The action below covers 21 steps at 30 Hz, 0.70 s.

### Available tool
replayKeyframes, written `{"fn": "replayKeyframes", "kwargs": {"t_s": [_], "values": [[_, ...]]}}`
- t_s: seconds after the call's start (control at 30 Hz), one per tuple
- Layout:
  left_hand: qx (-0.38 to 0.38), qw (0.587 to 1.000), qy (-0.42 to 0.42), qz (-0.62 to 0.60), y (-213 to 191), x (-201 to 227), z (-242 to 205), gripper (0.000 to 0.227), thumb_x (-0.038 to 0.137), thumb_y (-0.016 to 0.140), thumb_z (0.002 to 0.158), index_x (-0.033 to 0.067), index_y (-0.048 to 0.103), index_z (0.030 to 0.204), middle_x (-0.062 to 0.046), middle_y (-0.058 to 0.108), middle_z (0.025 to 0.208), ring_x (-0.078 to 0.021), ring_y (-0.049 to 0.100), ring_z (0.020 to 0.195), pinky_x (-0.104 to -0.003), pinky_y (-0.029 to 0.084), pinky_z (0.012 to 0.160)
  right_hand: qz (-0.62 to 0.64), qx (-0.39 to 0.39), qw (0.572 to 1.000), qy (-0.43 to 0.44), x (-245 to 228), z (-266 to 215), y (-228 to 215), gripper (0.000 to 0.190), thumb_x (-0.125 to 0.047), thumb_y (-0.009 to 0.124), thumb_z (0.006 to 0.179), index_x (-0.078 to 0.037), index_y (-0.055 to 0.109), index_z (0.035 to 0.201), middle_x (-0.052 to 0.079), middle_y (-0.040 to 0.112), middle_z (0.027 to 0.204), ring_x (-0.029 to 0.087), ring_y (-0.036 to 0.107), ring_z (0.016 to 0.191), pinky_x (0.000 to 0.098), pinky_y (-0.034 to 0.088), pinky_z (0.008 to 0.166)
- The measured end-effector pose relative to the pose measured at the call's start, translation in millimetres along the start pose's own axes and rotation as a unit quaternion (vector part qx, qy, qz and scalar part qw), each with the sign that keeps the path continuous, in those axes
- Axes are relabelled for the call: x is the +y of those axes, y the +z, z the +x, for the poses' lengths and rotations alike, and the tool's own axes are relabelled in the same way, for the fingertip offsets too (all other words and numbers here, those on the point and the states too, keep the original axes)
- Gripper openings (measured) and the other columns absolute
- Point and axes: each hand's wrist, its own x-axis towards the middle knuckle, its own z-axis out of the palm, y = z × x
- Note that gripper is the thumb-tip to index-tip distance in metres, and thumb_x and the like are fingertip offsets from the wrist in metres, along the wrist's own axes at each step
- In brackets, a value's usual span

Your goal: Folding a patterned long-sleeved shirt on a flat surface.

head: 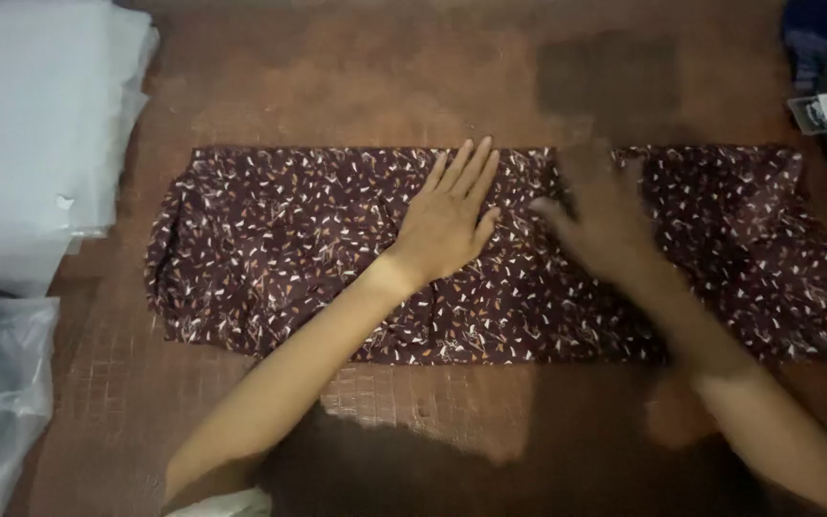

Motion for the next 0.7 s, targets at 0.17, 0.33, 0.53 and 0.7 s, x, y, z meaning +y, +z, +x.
{"fn": "replayKeyframes", "kwargs": {"t_s": [0.17,0.33,0.53,0.7], "values": [[0.024,0.999,0.024,0.007,-6,-3,-1,0.065,0.043,0.017,0.108,0.0022,0.014,0.159,-0.014,0.01,0.167,-0.0266,0.005,0.155,-0.042,0.002,0.126,-0.049,0.016,0.986,0.161,71,-24,-43,0.089,-0.062,0.034,0.099,-0.002,0.019,0.162,0.027,0.013,0.167,0.044,0.012,0.153,0.0711,0.011,0.113],[-0.003,1.0,0.012,-0.002,-9,0,0,0.066,0.045,0.013,0.107,0.0039,0.009,0.159,-0.012,0.003,0.168,-0.0237,-0.002,0.155,-0.041,-0.001,0.126,-0.03,-0.05,0.941,0.334,114,-45,-53,0.091,-0.063,0.023,0.1,0.0,0.005,0.163,0.016,-0.007,0.171,0.027,-0.006,0.159,0.0556,-0.011,0.122],[0.025,0.999,0.02,0.011,-8,1,-1,0.065,0.043,0.019,0.108,0.0027,0.012,0.159,-0.014,0.009,0.167,-0.0263,0.004,0.155,-0.042,0.001,0.126,-0.029,-0.033,0.941,0.335,131,-51,-42,0.093,-0.066,0.022,0.1,0.001,0.005,0.163,0.016,-0.003,0.171,0.027,-0.003,0.159,0.0531,-0.011,0.123],[0.028,0.999,0.025,0.007,-5,-2,-2,0.066,0.042,0.022,0.107,0.0008,0.015,0.158,-0.016,0.009,0.167,-0.0286,0.004,0.155,-0.044,0.002,0.126,-0.154,0.06,0.982,0.088,56,-35,-73,0.077,-0.042,0.038,0.112,0.023,0.038,0.154,0.04,0.024,0.165,0.054,0.015,0.153,0.0726,0.011,0.115]]}}
